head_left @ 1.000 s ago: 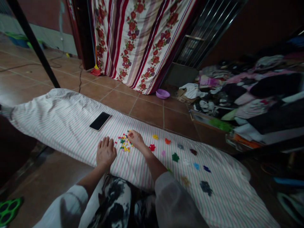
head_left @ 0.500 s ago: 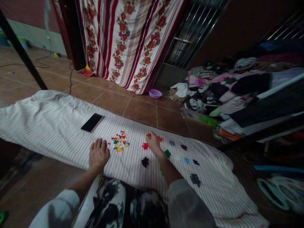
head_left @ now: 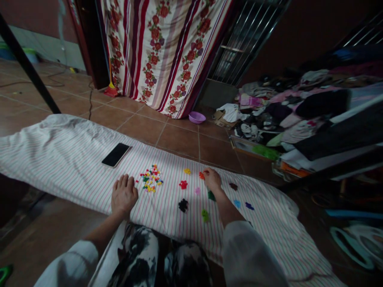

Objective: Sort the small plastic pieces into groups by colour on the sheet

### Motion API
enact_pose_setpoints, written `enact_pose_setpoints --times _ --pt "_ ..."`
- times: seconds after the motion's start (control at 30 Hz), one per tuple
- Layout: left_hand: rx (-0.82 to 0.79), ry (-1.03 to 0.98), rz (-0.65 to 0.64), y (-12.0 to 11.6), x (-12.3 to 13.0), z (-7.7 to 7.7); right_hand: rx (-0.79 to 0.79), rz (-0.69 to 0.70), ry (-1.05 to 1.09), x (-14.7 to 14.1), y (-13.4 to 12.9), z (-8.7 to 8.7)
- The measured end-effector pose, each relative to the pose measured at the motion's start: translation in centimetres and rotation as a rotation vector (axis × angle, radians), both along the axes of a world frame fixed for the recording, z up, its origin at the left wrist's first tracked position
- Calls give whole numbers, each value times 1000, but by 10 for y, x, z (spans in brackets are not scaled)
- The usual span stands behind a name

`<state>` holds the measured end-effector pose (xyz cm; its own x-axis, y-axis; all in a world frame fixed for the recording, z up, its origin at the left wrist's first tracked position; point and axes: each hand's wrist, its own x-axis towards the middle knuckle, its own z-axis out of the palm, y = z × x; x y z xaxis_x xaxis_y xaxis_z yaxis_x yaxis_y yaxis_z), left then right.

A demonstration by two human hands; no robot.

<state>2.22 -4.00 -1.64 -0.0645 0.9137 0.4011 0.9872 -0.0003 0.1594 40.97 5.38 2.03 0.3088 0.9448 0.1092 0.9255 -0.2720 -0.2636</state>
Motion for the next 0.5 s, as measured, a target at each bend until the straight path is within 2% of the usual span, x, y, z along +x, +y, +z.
enact_pose_setpoints --times 0.3,0.5 --pt "-4 -6 6 1 -1 -3 -74 26 -51 3 3 -5" --pt "-16 -6 15 1 0 -2 -35 75 -54 2 1 -6"
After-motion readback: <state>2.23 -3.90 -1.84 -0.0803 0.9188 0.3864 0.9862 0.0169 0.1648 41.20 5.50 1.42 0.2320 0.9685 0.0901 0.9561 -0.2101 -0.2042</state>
